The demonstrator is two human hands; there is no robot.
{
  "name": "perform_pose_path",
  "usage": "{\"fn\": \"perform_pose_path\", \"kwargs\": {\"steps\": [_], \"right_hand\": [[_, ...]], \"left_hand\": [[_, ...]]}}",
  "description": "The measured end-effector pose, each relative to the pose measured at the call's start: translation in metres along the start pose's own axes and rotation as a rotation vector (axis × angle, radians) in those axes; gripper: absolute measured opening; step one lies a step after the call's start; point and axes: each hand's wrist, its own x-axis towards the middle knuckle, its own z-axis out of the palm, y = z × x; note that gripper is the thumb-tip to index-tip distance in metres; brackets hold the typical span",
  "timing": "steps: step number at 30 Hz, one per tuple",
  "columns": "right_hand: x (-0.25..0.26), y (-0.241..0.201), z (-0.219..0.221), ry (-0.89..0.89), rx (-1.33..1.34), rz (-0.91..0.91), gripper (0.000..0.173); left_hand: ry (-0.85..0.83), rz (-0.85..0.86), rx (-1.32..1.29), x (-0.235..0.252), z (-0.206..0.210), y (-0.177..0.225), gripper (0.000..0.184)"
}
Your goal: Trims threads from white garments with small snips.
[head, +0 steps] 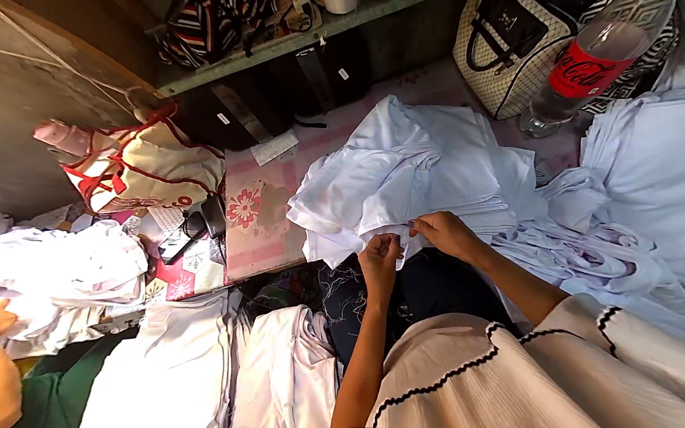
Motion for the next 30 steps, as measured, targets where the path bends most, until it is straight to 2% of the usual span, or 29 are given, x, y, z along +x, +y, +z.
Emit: {"fn": "perform_pose_path", "kwargs": {"steps": [2,5,7,9,11,13,16,19,22,25,27,28,30], "right_hand": [[-0.001,0.003,0.0,0.019,0.003,0.004,0.042],[-0.011,0.005,-0.011,-0.023,-0.008,-0.027,0.045],[-0.02,0.003,-0.013,-0.001,-0.009,-0.08,0.045],[-0.02,0.002,-0.003,0.137,-0.034,-0.151,0.039],[-0.011,0.002,0.014,0.283,-0.09,-0.202,0.038],[0.005,0.009,0.025,0.376,-0.081,-0.228,0.029],[0.015,0.015,0.019,0.309,0.095,-0.195,0.023],[0.016,0.009,0.014,0.194,0.275,-0.157,0.018],[0.018,0.011,0.015,0.182,0.356,-0.169,0.016],[0.013,0.02,0.015,0.192,0.241,-0.248,0.018],[0.006,0.023,0.019,0.235,0.04,-0.293,0.029],[0.004,0.023,0.024,0.298,-0.058,-0.325,0.034],[0.01,0.033,0.036,0.486,-0.138,-0.455,0.026]], "left_hand": [[-0.049,-0.007,0.179,-0.002,-0.006,0.002,0.009],[-0.225,-0.063,0.62,-0.001,-0.019,0.026,0.023],[-0.2,-0.012,0.68,0.002,-0.014,0.038,0.031],[-0.134,0.084,0.645,0.012,-0.003,0.034,0.034],[-0.099,0.16,0.626,0.026,0.007,0.019,0.022],[-0.074,0.205,0.616,0.036,0.009,0.008,0.017],[-0.124,0.129,0.519,0.035,0.002,0.015,0.016],[-0.266,-0.035,0.247,0.036,-0.004,0.022,0.019],[-0.252,-0.067,0.221,0.04,0.002,0.022,0.013],[-0.174,-0.104,0.223,0.045,0.003,0.017,0.018],[-0.154,-0.143,0.162,0.045,0.001,0.016,0.018],[-0.154,-0.153,0.114,0.044,0.0,0.016,0.017],[-0.149,-0.157,0.033,0.041,0.002,0.016,0.015]]}}
